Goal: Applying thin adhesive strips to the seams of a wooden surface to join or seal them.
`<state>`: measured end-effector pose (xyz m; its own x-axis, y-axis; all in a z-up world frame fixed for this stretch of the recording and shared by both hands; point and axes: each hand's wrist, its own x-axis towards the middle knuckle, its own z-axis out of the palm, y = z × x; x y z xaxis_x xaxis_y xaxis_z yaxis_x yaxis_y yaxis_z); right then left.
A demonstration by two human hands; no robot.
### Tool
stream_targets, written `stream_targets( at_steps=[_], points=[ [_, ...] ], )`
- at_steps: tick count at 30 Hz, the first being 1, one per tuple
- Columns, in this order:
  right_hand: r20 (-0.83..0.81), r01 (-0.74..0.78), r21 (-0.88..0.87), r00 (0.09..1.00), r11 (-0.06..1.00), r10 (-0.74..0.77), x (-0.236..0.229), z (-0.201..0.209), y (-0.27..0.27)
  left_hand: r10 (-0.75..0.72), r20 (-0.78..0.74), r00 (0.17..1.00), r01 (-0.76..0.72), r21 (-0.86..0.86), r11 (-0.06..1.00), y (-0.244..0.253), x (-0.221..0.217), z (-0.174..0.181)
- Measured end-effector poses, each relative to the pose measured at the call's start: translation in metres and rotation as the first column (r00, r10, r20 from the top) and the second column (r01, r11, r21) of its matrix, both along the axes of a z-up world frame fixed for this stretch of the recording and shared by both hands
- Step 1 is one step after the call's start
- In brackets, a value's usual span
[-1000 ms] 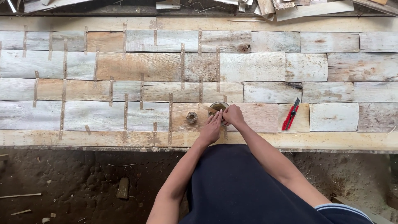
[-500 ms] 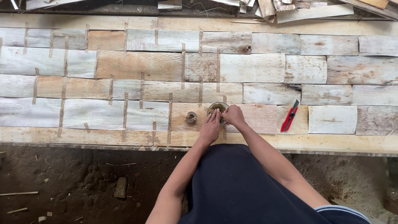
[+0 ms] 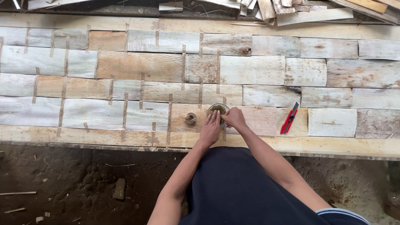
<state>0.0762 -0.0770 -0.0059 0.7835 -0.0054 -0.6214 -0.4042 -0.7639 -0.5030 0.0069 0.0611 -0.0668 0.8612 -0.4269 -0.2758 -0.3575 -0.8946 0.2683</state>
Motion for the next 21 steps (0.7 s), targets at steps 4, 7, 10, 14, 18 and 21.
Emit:
stream_targets(
  at_steps=[4, 7, 10, 14, 18, 21],
  points=[
    [0.007, -0.007, -0.002, 1.000, 1.000, 0.007, 0.000, -0.018, 0.000, -0.003, -0.002, 1.000, 0.003, -0.004, 1.000, 0.002, 0.000, -0.003],
    [0.001, 0.000, 0.012, 1.000, 1.000, 0.000, 0.000, -0.024, 0.000, -0.010, -0.007, 1.000, 0.010, 0.019, 1.000, 0.001, 0.000, -0.007],
    [0.023, -0.023, -0.012, 0.999, 1.000, 0.024, 0.000, -0.040, -0.003, -0.013, -0.018, 1.000, 0.014, 0.029, 0.999, 0.001, 0.001, -0.005],
    [0.029, -0.026, -0.006, 0.999, 1.000, 0.026, 0.000, -0.033, -0.004, 0.004, -0.008, 1.000, -0.003, 0.069, 0.998, 0.000, 0.001, 0.009],
    [0.008, -0.027, 0.025, 1.000, 0.999, 0.027, 0.001, -0.033, -0.009, 0.053, -0.038, 0.998, -0.049, 0.101, 0.994, -0.003, 0.001, 0.029],
    [0.006, -0.051, 0.025, 0.999, 0.998, 0.051, -0.001, -0.036, -0.014, 0.081, -0.028, 0.996, -0.075, 0.151, 0.986, -0.008, 0.000, 0.041]
  ],
)
